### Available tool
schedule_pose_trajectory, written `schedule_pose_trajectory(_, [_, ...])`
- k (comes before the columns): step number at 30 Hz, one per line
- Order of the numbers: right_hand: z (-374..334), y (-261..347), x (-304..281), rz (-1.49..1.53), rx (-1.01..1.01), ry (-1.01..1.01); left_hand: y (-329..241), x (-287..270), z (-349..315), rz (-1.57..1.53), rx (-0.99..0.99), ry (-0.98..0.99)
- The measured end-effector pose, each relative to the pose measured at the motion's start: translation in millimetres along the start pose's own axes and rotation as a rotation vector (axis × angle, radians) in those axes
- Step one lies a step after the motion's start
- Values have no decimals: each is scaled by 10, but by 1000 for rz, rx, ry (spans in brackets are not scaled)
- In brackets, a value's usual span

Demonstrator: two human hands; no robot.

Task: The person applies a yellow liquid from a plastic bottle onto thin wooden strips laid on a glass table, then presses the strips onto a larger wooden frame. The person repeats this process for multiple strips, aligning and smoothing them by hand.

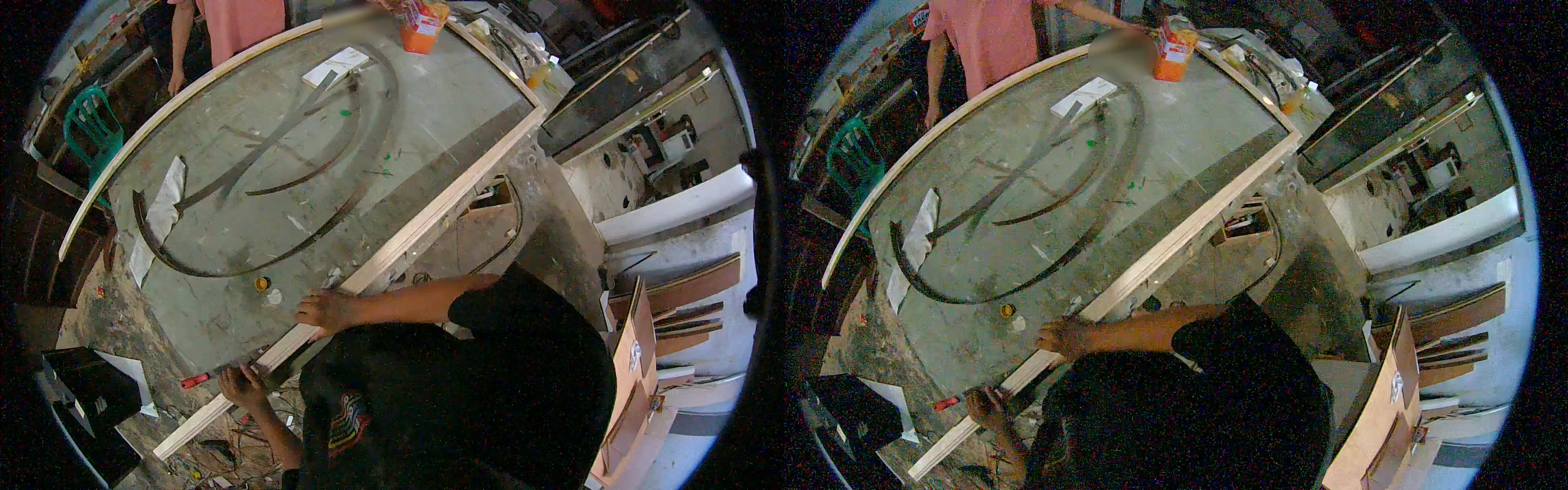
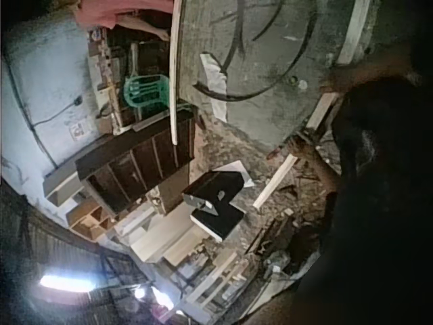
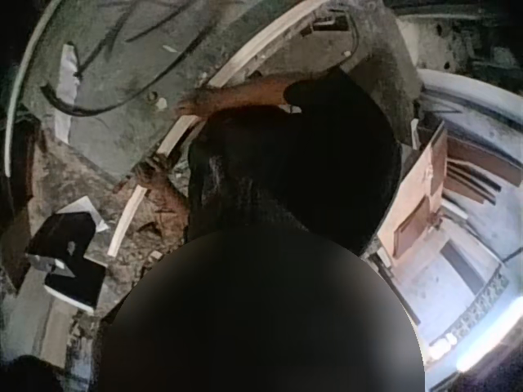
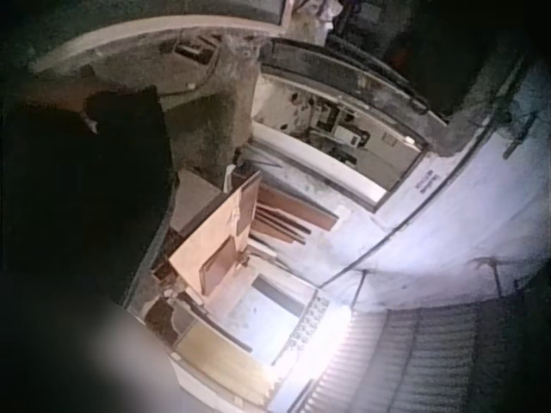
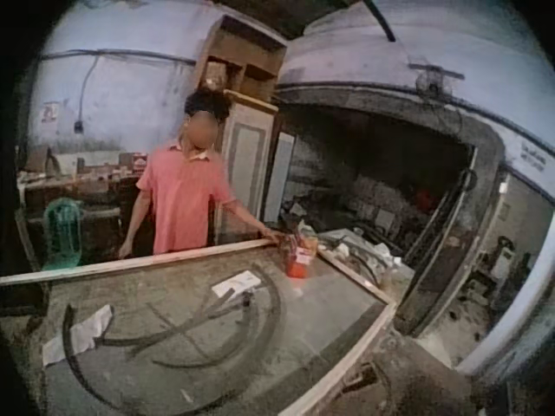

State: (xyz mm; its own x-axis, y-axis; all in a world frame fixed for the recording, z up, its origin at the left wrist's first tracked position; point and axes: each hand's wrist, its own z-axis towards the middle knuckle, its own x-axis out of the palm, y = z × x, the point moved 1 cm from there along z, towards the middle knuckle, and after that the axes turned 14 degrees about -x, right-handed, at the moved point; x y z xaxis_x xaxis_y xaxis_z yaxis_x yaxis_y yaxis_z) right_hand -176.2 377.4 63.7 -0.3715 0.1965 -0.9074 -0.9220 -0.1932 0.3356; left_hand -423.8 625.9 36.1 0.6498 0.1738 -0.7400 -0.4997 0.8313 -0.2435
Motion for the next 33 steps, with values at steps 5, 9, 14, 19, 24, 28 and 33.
schedule_pose_trajectory(5, [-238, -80, -220, -103, -63, -48, -374, -255, 204, -190, -130, 132])
schedule_pose_trajectory(9, [-772, -278, -581, -187, 144, 102, -940, -264, 410, -139, -207, 588])
schedule_pose_trajectory(14, [-751, -367, -780, 72, 253, 253, -1036, -225, 783, -149, -317, 659])
schedule_pose_trajectory(19, [-271, -538, -691, 295, 278, 604, -985, -240, 963, 83, -158, 853])
schedule_pose_trajectory(24, [-366, -653, -585, 305, 117, 348, -868, -134, 773, 86, -250, 843])
schedule_pose_trajectory(28, [-425, -618, -585, 278, 171, 545, -553, 246, 412, 8, -167, 862])
schedule_pose_trajectory(33, [-300, -549, -872, 252, 299, 288, -414, 445, 155, 237, -261, 830])
